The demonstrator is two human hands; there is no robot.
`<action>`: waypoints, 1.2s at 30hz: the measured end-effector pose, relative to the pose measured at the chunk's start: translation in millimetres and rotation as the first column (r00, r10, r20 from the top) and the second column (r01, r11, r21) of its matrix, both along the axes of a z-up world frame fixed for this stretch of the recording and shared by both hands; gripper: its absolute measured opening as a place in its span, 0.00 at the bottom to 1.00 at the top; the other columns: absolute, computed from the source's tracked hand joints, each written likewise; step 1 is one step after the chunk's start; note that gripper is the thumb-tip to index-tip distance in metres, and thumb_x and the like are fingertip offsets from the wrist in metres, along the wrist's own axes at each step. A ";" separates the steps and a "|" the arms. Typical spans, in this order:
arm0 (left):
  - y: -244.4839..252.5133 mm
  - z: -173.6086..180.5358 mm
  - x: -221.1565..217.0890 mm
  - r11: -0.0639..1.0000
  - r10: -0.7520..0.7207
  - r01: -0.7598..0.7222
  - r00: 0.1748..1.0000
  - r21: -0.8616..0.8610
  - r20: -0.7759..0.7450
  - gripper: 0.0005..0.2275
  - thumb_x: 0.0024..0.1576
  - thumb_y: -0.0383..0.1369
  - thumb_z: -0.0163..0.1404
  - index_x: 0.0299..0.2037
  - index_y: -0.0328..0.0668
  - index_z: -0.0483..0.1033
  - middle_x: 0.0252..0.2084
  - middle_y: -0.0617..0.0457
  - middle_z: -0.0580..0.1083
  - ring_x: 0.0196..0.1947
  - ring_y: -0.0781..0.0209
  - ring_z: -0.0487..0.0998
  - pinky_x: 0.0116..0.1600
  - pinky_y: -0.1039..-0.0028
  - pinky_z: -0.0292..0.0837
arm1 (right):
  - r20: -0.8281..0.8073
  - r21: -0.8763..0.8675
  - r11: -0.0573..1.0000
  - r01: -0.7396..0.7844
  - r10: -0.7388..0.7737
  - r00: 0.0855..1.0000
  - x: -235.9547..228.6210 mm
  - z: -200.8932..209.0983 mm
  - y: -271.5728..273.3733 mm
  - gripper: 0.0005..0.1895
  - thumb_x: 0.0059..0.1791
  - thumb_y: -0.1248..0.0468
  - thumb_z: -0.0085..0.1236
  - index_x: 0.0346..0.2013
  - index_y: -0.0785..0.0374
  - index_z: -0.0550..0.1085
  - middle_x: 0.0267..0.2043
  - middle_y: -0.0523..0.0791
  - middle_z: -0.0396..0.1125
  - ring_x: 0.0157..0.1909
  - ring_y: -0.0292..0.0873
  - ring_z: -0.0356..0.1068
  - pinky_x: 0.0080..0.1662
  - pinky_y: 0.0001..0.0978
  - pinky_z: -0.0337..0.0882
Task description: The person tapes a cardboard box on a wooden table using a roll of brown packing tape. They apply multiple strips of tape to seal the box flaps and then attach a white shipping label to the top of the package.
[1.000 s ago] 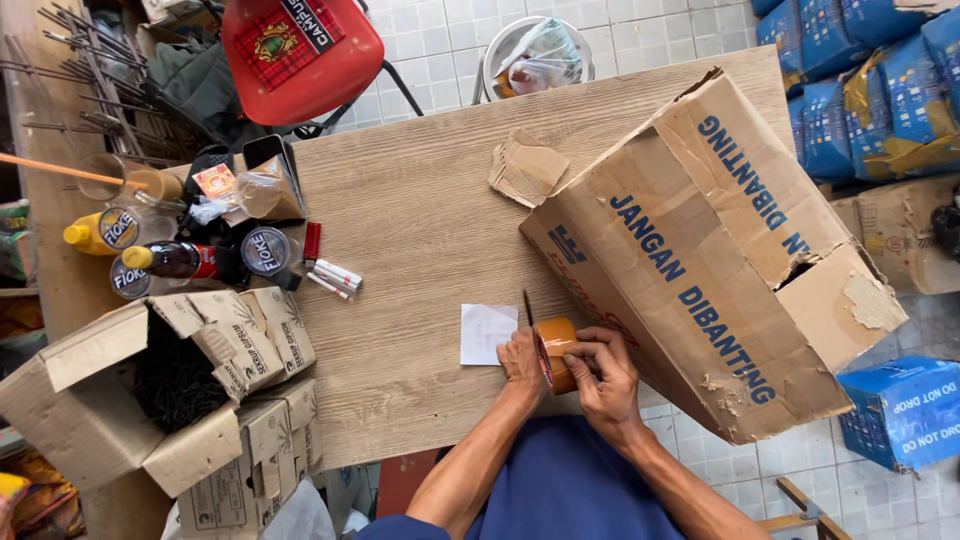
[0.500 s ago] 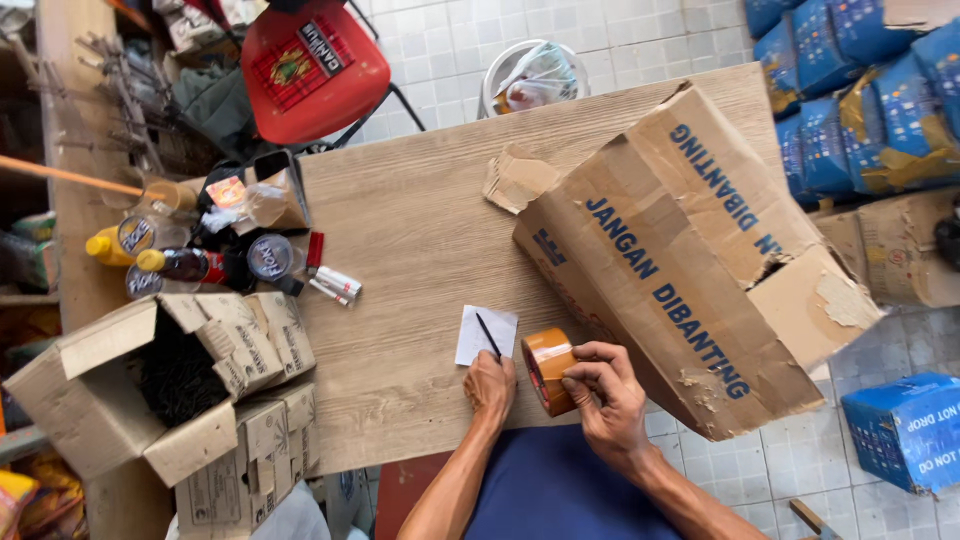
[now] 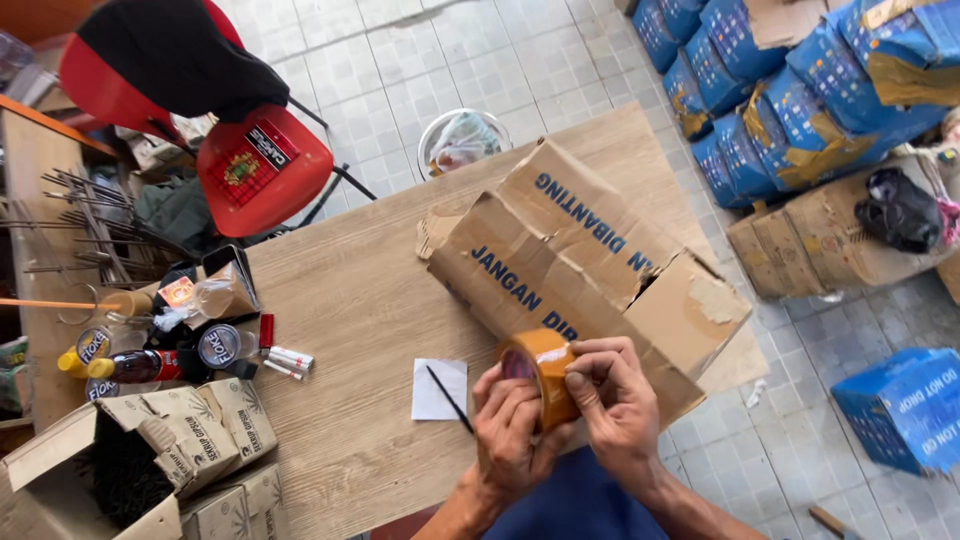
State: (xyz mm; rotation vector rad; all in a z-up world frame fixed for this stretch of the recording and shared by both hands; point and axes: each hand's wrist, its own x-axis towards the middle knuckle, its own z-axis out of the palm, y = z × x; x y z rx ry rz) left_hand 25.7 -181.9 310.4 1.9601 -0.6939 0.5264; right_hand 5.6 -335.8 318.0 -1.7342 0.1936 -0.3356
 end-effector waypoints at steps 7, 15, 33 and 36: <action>-63.2 8.5 -5.4 0.963 0.148 -0.128 0.987 0.236 -0.068 0.18 0.67 0.42 0.51 0.28 0.42 0.68 0.23 0.49 0.68 0.23 0.47 0.68 0.40 0.60 0.64 | -0.061 -0.243 0.965 -0.095 0.083 0.995 32.5 -30.3 -70.7 0.04 0.54 0.60 0.59 0.37 0.56 0.77 0.42 0.44 0.70 0.58 0.46 0.70 0.63 0.40 0.66; -100.6 51.9 15.2 0.921 0.367 -0.151 0.647 0.358 -0.669 0.36 0.59 0.52 0.54 0.74 0.42 0.58 0.37 0.48 0.86 0.49 0.38 0.82 0.55 0.53 0.74 | -0.375 0.145 0.959 -0.244 0.281 0.884 79.2 -41.6 -94.4 0.06 0.53 0.60 0.64 0.36 0.58 0.80 0.28 0.37 0.72 0.29 0.30 0.66 0.33 0.25 0.68; -21.6 -18.9 12.1 0.746 -0.489 -0.429 0.168 -0.510 -0.856 0.27 0.64 0.35 0.53 0.74 0.45 0.61 0.42 0.44 0.83 0.32 0.66 0.83 0.38 0.76 0.80 | -0.175 -0.067 0.866 -0.496 0.479 0.860 130.4 -49.0 -39.1 0.04 0.56 0.62 0.56 0.39 0.58 0.75 0.31 0.40 0.73 0.32 0.35 0.71 0.37 0.28 0.71; -37.2 5.4 25.1 0.550 -0.636 -0.699 0.004 -0.457 -0.772 0.30 0.56 0.29 0.60 0.71 0.46 0.65 0.42 0.35 0.84 0.34 0.51 0.85 0.41 0.63 0.82 | -0.233 -0.070 0.895 -0.441 0.415 0.879 135.8 -60.2 -38.6 0.05 0.56 0.59 0.59 0.38 0.56 0.76 0.30 0.37 0.72 0.29 0.32 0.68 0.34 0.27 0.68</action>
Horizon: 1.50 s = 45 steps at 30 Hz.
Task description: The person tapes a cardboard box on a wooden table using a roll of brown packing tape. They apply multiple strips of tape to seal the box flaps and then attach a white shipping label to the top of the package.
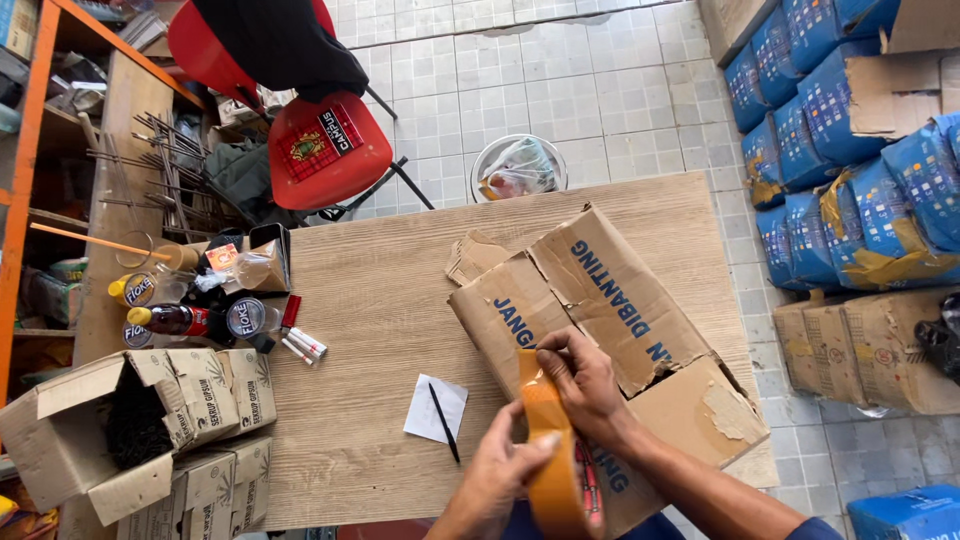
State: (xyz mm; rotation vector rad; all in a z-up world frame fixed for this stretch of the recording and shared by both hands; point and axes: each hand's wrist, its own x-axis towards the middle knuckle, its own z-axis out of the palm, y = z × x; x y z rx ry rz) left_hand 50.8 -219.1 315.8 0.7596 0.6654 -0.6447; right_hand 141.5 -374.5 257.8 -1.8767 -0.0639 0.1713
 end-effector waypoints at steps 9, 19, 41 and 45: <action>15.8 7.3 56.9 0.586 -0.603 0.061 0.699 0.808 0.385 0.22 0.47 0.55 0.67 0.36 0.51 0.75 0.32 0.60 0.68 0.29 0.68 0.67 0.35 0.72 0.64 | 0.269 0.298 0.940 -0.166 0.084 0.959 13.1 13.1 -1.8 0.04 0.57 0.63 0.55 0.43 0.62 0.73 0.40 0.44 0.67 0.43 0.40 0.67 0.48 0.28 0.69; -9.2 -1.6 37.7 0.866 -0.349 -0.048 0.654 0.498 0.671 0.09 0.62 0.33 0.61 0.32 0.38 0.82 0.31 0.61 0.76 0.33 0.72 0.73 0.38 0.75 0.72 | 0.027 0.325 0.940 -0.098 0.095 0.995 -2.4 43.2 -15.4 0.34 0.58 0.59 0.53 0.78 0.56 0.54 0.73 0.48 0.62 0.60 0.44 0.78 0.62 0.34 0.75; -9.2 -90.6 6.9 0.418 0.762 -0.845 0.526 0.333 0.379 0.07 0.57 0.24 0.61 0.42 0.26 0.86 0.37 0.43 0.81 0.38 0.52 0.82 0.37 0.65 0.80 | 0.194 -0.320 0.506 -0.801 0.862 0.467 68.5 104.6 -48.5 0.38 0.38 0.55 0.64 0.63 0.57 0.72 0.52 0.45 0.77 0.46 0.50 0.78 0.49 0.47 0.72; -3.2 -108.4 58.7 0.321 0.809 -0.877 0.451 0.358 0.377 0.08 0.57 0.29 0.66 0.38 0.30 0.83 0.30 0.42 0.79 0.26 0.52 0.82 0.31 0.66 0.83 | 0.208 -0.394 0.390 -0.832 0.920 0.332 120.5 106.0 -4.6 0.38 0.35 0.58 0.70 0.60 0.63 0.74 0.36 0.56 0.76 0.35 0.68 0.77 0.37 0.66 0.76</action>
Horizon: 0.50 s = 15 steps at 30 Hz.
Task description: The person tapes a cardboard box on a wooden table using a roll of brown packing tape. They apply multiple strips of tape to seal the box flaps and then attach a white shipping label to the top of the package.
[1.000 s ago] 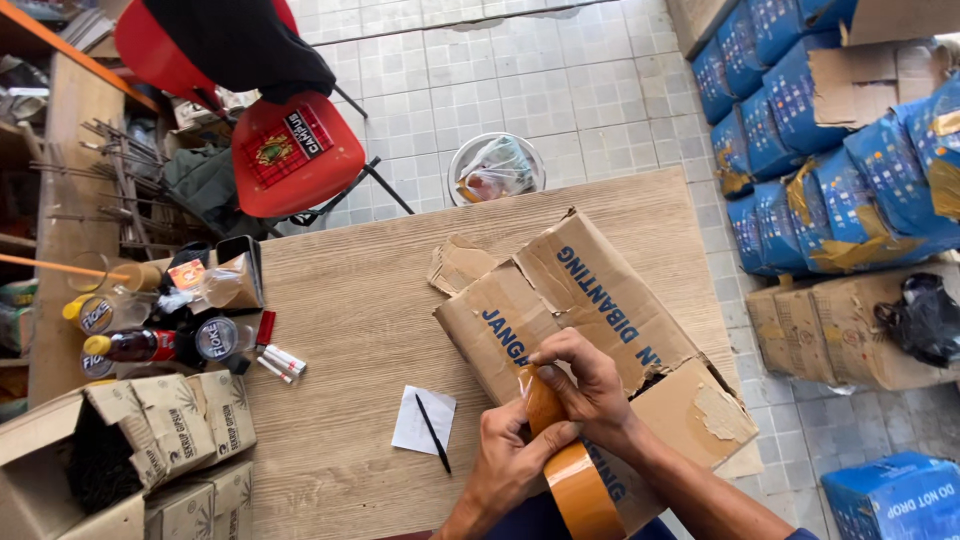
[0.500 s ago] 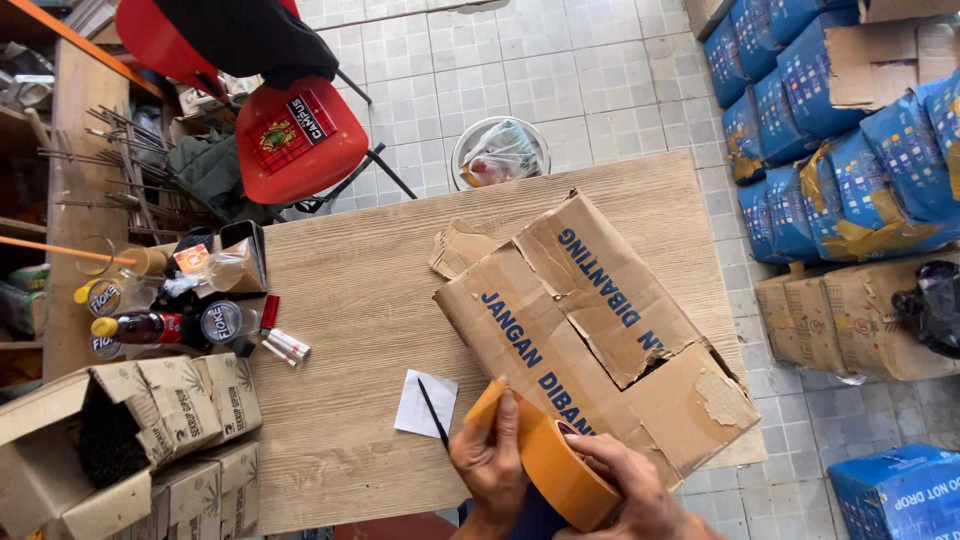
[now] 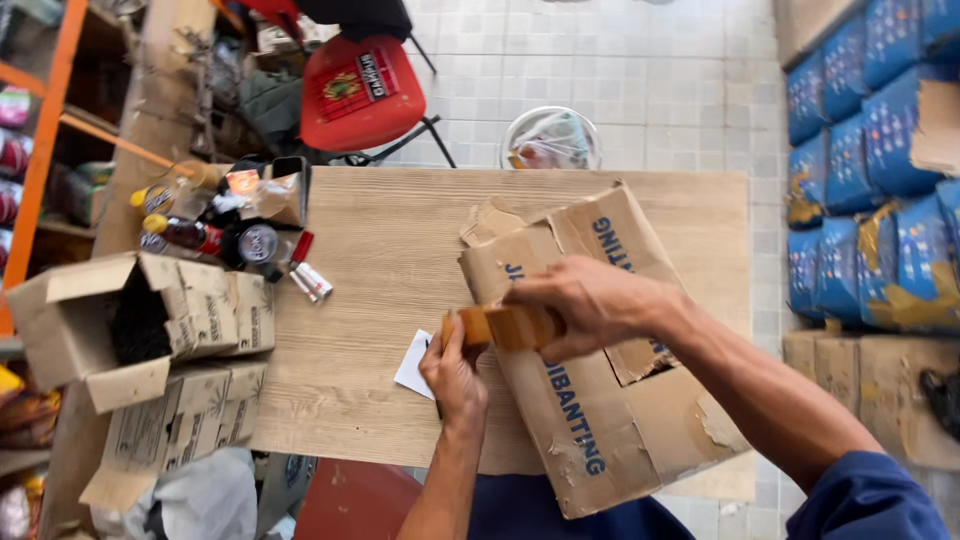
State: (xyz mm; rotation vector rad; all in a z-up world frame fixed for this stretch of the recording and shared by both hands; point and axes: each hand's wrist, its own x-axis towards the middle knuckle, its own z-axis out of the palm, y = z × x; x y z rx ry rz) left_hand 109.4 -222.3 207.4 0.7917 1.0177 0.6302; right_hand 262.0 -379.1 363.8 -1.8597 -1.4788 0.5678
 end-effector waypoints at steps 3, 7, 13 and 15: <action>3.1 -41.7 37.7 0.998 0.014 -0.015 1.000 0.057 0.022 0.06 0.56 0.27 0.66 0.37 0.31 0.86 0.32 0.42 0.82 0.31 0.57 0.84 0.37 0.64 0.83 | -0.061 -0.105 0.994 -0.009 0.002 0.998 39.4 7.5 22.1 0.33 0.37 0.60 0.69 0.57 0.63 0.77 0.33 0.51 0.78 0.32 0.59 0.80 0.35 0.50 0.82; -3.3 -30.0 41.6 0.948 0.028 0.017 0.990 0.318 -0.138 0.06 0.55 0.31 0.70 0.39 0.38 0.90 0.29 0.46 0.79 0.33 0.65 0.80 0.40 0.70 0.80 | -0.037 -0.243 0.970 0.019 -0.029 0.999 62.8 1.8 36.4 0.27 0.33 0.55 0.67 0.46 0.56 0.78 0.28 0.49 0.75 0.29 0.58 0.78 0.31 0.49 0.78; -7.6 -55.7 32.2 0.984 -0.016 0.061 0.966 0.166 -0.257 0.12 0.56 0.40 0.70 0.39 0.41 0.87 0.29 0.52 0.78 0.31 0.66 0.74 0.36 0.73 0.75 | -0.056 -0.298 0.954 0.005 -0.022 0.998 72.4 0.1 40.3 0.23 0.32 0.55 0.66 0.40 0.58 0.78 0.25 0.53 0.75 0.27 0.59 0.78 0.28 0.47 0.77; -7.7 -55.0 30.6 0.985 -0.165 0.172 0.890 -0.022 -0.425 0.19 0.57 0.45 0.68 0.51 0.44 0.81 0.32 0.50 0.78 0.27 0.64 0.76 0.33 0.71 0.75 | -0.088 -0.310 0.951 0.005 -0.034 0.995 74.5 -2.0 37.0 0.28 0.33 0.56 0.66 0.46 0.58 0.79 0.26 0.52 0.75 0.26 0.56 0.78 0.27 0.47 0.76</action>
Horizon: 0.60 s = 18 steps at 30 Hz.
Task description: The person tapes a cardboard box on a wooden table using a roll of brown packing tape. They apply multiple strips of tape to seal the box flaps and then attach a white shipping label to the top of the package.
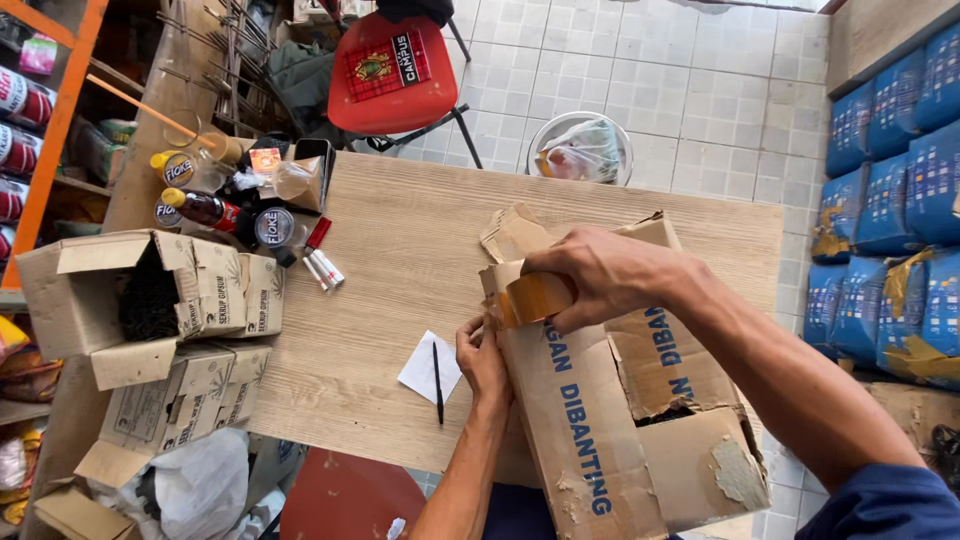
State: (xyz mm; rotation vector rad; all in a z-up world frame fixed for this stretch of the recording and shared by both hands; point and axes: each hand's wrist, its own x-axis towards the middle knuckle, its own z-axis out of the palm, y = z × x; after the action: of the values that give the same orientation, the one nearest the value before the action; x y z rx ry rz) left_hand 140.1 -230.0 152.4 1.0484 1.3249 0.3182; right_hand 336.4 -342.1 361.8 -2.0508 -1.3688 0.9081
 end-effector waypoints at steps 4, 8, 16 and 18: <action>2.3 -11.0 -9.8 0.946 -0.115 0.110 0.993 0.306 -0.002 0.17 0.62 0.32 0.56 0.60 0.39 0.74 0.46 0.44 0.74 0.43 0.54 0.75 0.51 0.64 0.72 | -0.002 0.074 0.996 -0.040 0.041 0.999 -1.1 5.9 -10.5 0.29 0.33 0.57 0.66 0.48 0.59 0.76 0.32 0.56 0.76 0.35 0.66 0.79 0.37 0.62 0.76; -0.4 66.9 15.4 0.651 -0.633 0.392 0.753 0.650 0.180 0.33 0.70 0.50 0.28 0.79 0.32 0.49 0.79 0.34 0.50 0.79 0.38 0.46 0.80 0.51 0.35 | 0.083 0.143 0.988 -0.055 0.043 0.996 2.5 -0.8 -27.3 0.32 0.34 0.56 0.67 0.51 0.59 0.73 0.37 0.54 0.74 0.41 0.67 0.77 0.42 0.64 0.76; -14.4 115.1 7.7 0.631 -0.741 0.670 0.670 0.391 0.047 0.47 0.63 0.64 0.30 0.82 0.36 0.29 0.84 0.31 0.33 0.82 0.33 0.34 0.82 0.48 0.26 | 0.120 0.324 0.946 0.017 -0.059 0.991 16.6 -37.6 -69.7 0.30 0.40 0.54 0.70 0.53 0.59 0.73 0.39 0.48 0.72 0.49 0.57 0.77 0.58 0.55 0.70; -27.3 123.7 -9.6 0.670 -0.714 0.690 0.700 0.273 -0.018 0.61 0.44 0.74 0.43 0.81 0.42 0.30 0.85 0.42 0.42 0.84 0.47 0.43 0.80 0.57 0.45 | 0.217 0.276 0.960 -0.049 -0.012 0.976 19.6 -46.5 -82.8 0.35 0.46 0.42 0.66 0.60 0.58 0.71 0.56 0.50 0.71 0.59 0.52 0.69 0.67 0.55 0.57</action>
State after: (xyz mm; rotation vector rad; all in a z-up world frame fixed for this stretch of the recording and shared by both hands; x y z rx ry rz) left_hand 130.5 -257.2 276.0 1.6699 0.7079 -0.0602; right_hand 356.0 -424.9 315.3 -1.9614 -1.5348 0.4718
